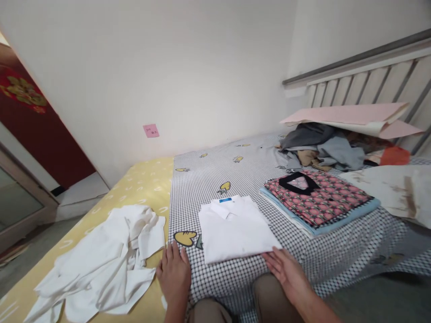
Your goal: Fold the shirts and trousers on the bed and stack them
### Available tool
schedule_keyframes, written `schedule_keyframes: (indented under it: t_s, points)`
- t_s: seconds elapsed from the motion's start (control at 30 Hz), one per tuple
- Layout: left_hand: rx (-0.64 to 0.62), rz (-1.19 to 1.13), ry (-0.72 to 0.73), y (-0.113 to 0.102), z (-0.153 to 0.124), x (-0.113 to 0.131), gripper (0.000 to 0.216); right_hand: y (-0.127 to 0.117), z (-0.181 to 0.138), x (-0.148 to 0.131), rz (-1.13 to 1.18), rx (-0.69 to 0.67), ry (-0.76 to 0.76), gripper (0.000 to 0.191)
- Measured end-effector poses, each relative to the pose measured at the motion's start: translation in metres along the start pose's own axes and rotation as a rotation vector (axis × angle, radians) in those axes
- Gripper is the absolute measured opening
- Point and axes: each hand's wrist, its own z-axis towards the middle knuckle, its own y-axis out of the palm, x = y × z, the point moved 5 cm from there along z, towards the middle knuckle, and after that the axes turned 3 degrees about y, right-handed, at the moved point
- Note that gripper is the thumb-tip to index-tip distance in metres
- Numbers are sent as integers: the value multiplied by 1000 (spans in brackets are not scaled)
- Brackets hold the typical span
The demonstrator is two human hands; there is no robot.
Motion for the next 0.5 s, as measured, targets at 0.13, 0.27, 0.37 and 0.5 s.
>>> schedule_keyframes:
  t_s: [0.13, 0.27, 0.37, 0.5]
  points:
    - [17, -6, 11, 0, 0, 0, 53, -15, -14, -62, -340, 231, -674, 32]
    - [27, -13, 13, -1, 1, 1, 54, 64, -44, -89, -955, 7, -1189, 36]
    - [6, -15, 1, -2, 2, 2, 54, 129, -41, -73, -1409, -94, -1246, 49]
    - [-28, -38, -5, -4, 2, 3, 53, 162, -4, -23, -1776, -276, -954, 59]
